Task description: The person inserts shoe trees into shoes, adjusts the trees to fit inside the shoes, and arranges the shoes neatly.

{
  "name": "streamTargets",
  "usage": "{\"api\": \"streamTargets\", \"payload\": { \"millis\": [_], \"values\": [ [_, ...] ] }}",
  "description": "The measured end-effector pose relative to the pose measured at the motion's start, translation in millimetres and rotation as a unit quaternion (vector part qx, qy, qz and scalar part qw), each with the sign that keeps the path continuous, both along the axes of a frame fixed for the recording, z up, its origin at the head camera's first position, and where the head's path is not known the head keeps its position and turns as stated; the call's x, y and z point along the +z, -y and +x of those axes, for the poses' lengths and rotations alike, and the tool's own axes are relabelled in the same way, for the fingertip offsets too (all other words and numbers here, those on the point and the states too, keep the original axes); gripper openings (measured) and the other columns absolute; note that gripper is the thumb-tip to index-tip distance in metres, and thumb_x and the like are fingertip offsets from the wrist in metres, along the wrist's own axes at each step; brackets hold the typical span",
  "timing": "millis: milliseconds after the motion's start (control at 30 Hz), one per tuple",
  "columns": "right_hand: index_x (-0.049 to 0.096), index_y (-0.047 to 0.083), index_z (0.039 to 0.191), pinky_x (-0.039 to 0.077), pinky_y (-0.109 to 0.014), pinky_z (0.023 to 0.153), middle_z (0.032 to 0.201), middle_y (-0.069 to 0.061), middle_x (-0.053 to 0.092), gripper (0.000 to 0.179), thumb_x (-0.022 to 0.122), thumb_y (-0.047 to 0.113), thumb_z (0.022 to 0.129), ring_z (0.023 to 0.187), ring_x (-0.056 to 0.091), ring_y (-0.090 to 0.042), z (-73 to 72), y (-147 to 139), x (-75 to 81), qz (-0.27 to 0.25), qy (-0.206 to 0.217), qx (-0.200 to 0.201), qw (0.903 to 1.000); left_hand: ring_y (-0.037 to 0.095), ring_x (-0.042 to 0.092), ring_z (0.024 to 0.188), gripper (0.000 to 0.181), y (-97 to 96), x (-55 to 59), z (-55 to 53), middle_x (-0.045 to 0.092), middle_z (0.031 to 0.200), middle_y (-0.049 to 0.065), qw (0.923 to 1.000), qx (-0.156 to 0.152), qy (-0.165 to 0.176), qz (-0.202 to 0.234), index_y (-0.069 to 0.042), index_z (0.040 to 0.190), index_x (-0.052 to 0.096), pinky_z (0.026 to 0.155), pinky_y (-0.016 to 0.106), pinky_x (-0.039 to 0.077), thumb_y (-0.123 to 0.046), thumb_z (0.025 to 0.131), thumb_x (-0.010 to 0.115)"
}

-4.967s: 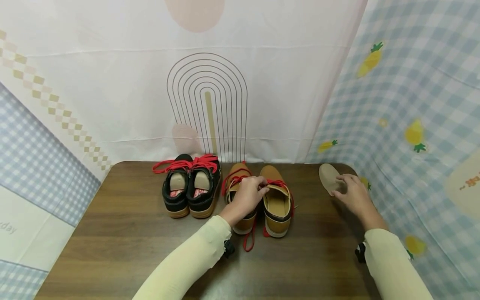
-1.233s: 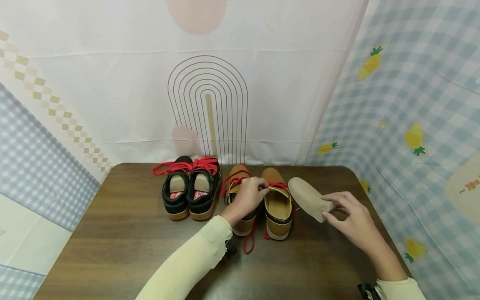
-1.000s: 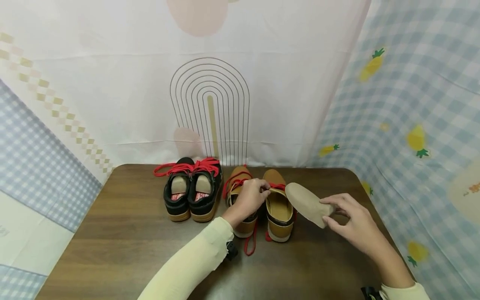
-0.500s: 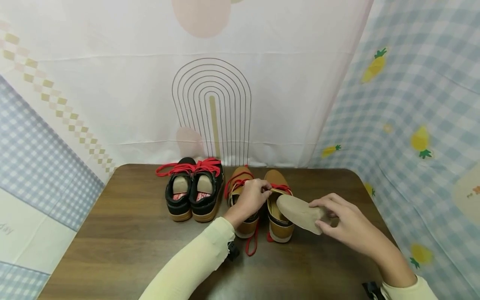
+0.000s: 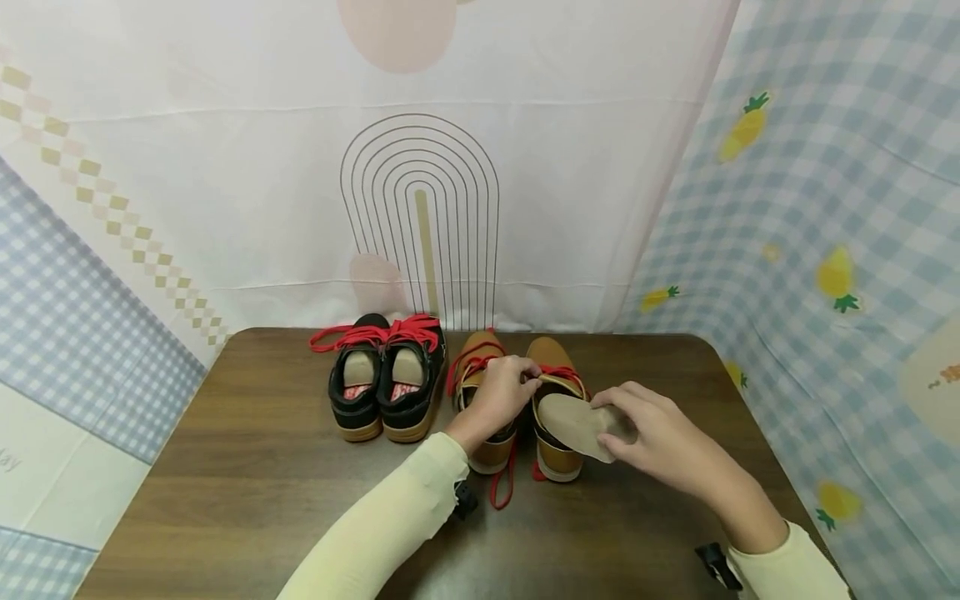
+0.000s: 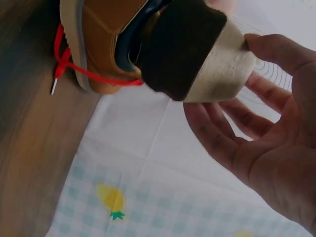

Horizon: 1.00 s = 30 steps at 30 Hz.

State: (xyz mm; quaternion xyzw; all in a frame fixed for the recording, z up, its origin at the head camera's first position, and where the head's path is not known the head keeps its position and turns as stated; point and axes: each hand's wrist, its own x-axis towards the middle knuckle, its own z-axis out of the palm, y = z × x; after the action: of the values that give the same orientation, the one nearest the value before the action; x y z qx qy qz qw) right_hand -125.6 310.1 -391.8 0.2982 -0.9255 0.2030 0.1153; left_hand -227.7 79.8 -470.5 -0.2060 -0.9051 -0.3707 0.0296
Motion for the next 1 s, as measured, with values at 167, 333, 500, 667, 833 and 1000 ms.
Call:
{"api": "streamTargets", "payload": {
  "millis": [167,333,500,667,833,1000],
  "values": [
    [0.070,0.020,0.112,0.053,-0.025,0.068,0.106,0.009,0.066,0.036,0.087,0.012,0.082,0.085,0.059,-0.003,-3.4,11,-2.8,0.005,0.014,-0.016,0.9998,0.011,0.070,0.087,0.010,-0.1,-0.3,-0.3,0.077,0.102,0.001,1.0000,-0.001,-0.005,-0.004,-0.014,0.104,0.079,0.068,0.016,0.051,-0.017,0.098,0.072],
    [0.071,0.017,0.114,0.053,-0.028,0.069,0.106,0.003,0.068,0.032,0.085,0.016,0.085,0.085,0.060,-0.008,-6.1,21,0.4,0.019,0.053,-0.054,0.9969,0.011,0.070,0.087,0.009,0.0,0.0,-0.5,0.077,0.102,0.000,1.0000,0.002,-0.006,-0.004,-0.014,0.103,0.080,0.068,0.016,0.052,-0.017,0.098,0.073],
    [0.072,0.012,0.116,0.052,-0.031,0.068,0.105,-0.003,0.068,0.032,0.083,0.017,0.087,0.085,0.061,-0.013,-9.6,29,6.1,0.039,0.081,-0.080,0.9927,0.011,0.069,0.086,0.010,0.1,0.7,-0.1,0.077,0.102,0.000,1.0000,-0.001,-0.002,0.000,-0.014,0.103,0.080,0.068,0.016,0.051,-0.018,0.098,0.072],
    [0.073,0.008,0.116,0.052,-0.037,0.071,0.107,-0.008,0.070,0.031,0.081,0.017,0.088,0.088,0.064,-0.018,-15.1,37,10.7,0.051,0.107,-0.091,0.9888,0.011,0.070,0.086,0.010,0.4,1.6,-0.6,0.077,0.103,0.000,1.0000,-0.003,-0.003,0.000,-0.014,0.104,0.080,0.067,0.017,0.052,-0.018,0.098,0.072],
    [0.073,0.003,0.119,0.054,-0.039,0.073,0.112,-0.013,0.072,0.033,0.079,0.017,0.089,0.094,0.067,-0.024,-24.1,45,9.2,0.058,0.132,-0.099,0.9846,0.011,0.070,0.086,0.009,-0.1,1.2,-2.1,0.078,0.102,0.000,0.9999,0.000,-0.008,-0.010,-0.014,0.103,0.080,0.068,0.017,0.052,-0.018,0.098,0.072],
    [0.071,0.001,0.122,0.051,-0.037,0.069,0.114,-0.017,0.072,0.035,0.077,0.017,0.091,0.089,0.064,-0.022,-33.5,51,4.3,0.061,0.167,-0.110,0.9780,0.011,0.071,0.087,0.009,-0.8,0.5,-2.2,0.078,0.102,-0.001,0.9997,0.001,-0.010,-0.020,-0.015,0.102,0.081,0.069,0.017,0.052,-0.018,0.098,0.073]
  ]
}}
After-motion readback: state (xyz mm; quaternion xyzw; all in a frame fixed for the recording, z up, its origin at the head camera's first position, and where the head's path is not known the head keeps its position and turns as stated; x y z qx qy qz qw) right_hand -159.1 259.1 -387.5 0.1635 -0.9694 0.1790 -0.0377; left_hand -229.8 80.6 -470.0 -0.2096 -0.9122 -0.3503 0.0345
